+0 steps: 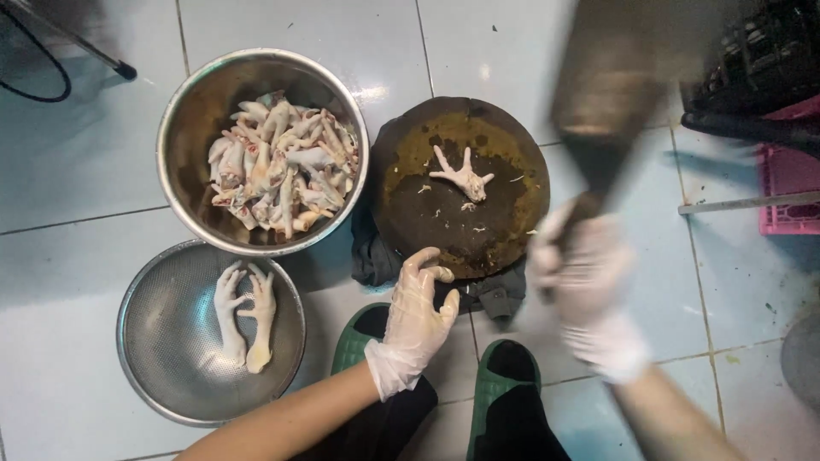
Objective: Chopping chicken feet on a wooden cutting board using a cleaver in a kitchen environment.
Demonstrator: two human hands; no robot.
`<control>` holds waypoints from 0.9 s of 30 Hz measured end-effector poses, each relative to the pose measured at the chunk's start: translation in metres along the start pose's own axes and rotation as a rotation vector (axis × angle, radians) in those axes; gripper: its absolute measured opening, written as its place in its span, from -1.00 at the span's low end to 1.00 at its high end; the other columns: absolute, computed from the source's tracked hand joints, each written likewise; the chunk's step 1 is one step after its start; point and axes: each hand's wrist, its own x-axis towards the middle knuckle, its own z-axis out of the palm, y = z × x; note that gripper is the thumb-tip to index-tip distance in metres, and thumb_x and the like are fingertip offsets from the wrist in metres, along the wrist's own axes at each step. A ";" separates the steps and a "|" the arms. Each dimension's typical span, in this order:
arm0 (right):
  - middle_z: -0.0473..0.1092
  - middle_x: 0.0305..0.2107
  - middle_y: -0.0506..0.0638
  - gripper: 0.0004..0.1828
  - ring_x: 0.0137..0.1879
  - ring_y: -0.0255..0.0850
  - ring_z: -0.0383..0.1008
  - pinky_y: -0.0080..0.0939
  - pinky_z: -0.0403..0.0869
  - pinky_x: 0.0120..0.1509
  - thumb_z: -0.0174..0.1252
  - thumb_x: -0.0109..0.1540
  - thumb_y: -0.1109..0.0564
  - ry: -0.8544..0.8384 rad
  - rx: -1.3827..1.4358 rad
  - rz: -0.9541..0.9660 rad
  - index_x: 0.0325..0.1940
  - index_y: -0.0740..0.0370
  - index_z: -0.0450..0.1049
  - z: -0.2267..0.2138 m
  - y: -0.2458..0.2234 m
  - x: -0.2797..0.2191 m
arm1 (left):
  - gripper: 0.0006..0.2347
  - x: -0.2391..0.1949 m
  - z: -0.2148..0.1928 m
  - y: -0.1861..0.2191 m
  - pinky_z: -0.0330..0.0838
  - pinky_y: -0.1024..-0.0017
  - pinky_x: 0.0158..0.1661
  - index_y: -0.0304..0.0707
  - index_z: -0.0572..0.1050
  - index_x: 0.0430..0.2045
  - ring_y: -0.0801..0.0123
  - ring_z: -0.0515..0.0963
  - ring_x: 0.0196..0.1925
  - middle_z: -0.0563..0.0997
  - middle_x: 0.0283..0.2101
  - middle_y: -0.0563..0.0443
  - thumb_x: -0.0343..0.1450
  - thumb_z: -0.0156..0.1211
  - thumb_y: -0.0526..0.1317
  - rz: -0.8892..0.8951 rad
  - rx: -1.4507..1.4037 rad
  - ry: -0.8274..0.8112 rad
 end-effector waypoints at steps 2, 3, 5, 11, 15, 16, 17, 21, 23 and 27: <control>0.30 -0.58 0.12 -0.30 -0.47 -0.03 0.29 -0.18 0.25 -0.39 -0.25 0.34 -0.46 -0.142 -0.351 0.166 -0.29 0.17 0.45 0.002 0.043 -0.003 | -0.79 0.001 -0.001 0.003 0.43 0.11 0.11 -0.10 0.39 -0.29 -0.03 0.53 0.17 0.38 0.19 -0.07 0.32 0.31 -0.29 0.011 -0.039 0.007; 0.30 -0.58 0.12 -0.30 -0.47 -0.03 0.29 -0.18 0.25 -0.39 -0.25 0.34 -0.46 -0.145 -0.354 0.165 -0.29 0.17 0.45 -0.001 0.065 -0.006 | -0.79 -0.005 -0.002 0.008 0.43 0.11 0.11 -0.10 0.39 -0.29 -0.03 0.53 0.17 0.38 0.19 -0.07 0.32 0.31 -0.29 0.009 -0.041 0.011; 0.54 -0.18 0.29 -0.27 0.04 0.30 0.46 0.06 0.33 0.20 -0.30 0.33 -0.42 -0.343 -0.877 0.384 -0.03 0.16 0.56 0.001 0.113 0.004 | -0.82 0.002 -0.002 0.006 0.30 0.12 0.24 -0.19 0.39 -0.28 -0.01 0.45 0.26 0.40 0.17 -0.21 0.32 0.23 -0.32 0.108 -0.052 0.072; 0.15 -0.87 0.06 -0.30 -0.86 -0.16 0.14 -0.19 0.19 -0.80 -0.07 0.40 -0.39 -0.261 -0.427 0.440 -0.47 0.27 0.37 -0.011 0.129 0.004 | -0.77 0.001 -0.006 0.001 0.43 0.14 0.11 -0.09 0.37 -0.31 0.00 0.53 0.16 0.37 0.20 -0.04 0.30 0.35 -0.29 -0.002 -0.003 0.017; 0.12 -0.85 0.04 -0.34 -0.85 -0.17 0.13 -0.20 0.19 -0.78 -0.12 0.44 -0.34 -0.255 -0.399 0.408 -0.43 0.26 0.35 -0.012 0.094 0.006 | -0.77 0.003 -0.005 0.000 0.43 0.15 0.11 -0.07 0.37 -0.30 0.02 0.52 0.18 0.36 0.21 -0.02 0.32 0.34 -0.26 0.001 -0.012 0.003; 0.18 -0.84 0.05 -0.39 -0.82 -0.15 0.19 -0.20 0.21 -0.74 -0.10 0.45 -0.28 -0.213 -0.446 0.328 -0.45 0.22 0.39 -0.013 0.075 0.006 | -0.77 0.003 -0.005 0.001 0.43 0.15 0.11 -0.07 0.37 -0.30 0.02 0.53 0.18 0.37 0.21 -0.03 0.31 0.35 -0.27 -0.007 -0.004 -0.001; 0.25 -0.82 0.05 -0.44 -0.79 -0.14 0.25 -0.20 0.23 -0.69 -0.08 0.45 -0.21 -0.172 -0.492 0.247 -0.48 0.18 0.44 -0.013 0.056 0.005 | -0.76 0.002 -0.006 0.002 0.44 0.14 0.11 -0.07 0.37 -0.30 0.02 0.53 0.17 0.37 0.21 -0.03 0.31 0.35 -0.27 -0.015 0.005 -0.006; 0.29 -0.64 0.06 -0.49 -0.65 -0.24 0.36 -0.27 0.34 -0.70 -0.08 0.49 -0.25 -0.006 -0.160 0.174 -0.33 0.13 0.41 -0.009 -0.025 0.001 | -0.78 0.004 -0.007 0.005 0.44 0.14 0.13 -0.10 0.38 -0.30 0.01 0.54 0.18 0.36 0.21 -0.05 0.32 0.34 -0.29 -0.035 -0.016 -0.012; 0.08 -0.86 0.13 -0.39 -0.83 -0.07 0.14 -0.21 0.11 -0.79 -0.18 0.44 -0.19 -0.184 -0.007 0.033 -0.49 0.33 0.25 -0.007 -0.032 0.011 | -0.78 0.004 -0.009 0.006 0.43 0.15 0.14 -0.09 0.39 -0.29 0.02 0.52 0.20 0.36 0.22 -0.06 0.32 0.34 -0.30 -0.034 -0.014 -0.021; 0.19 -0.43 0.25 -0.35 -0.34 0.05 0.21 -0.07 0.14 -0.26 -0.20 0.41 -0.32 -0.335 -0.411 0.122 -0.16 0.40 0.28 0.004 0.048 0.013 | -0.78 -0.001 -0.010 0.000 0.43 0.13 0.12 -0.08 0.38 -0.30 0.02 0.51 0.20 0.37 0.20 -0.04 0.31 0.33 -0.27 0.001 -0.017 0.024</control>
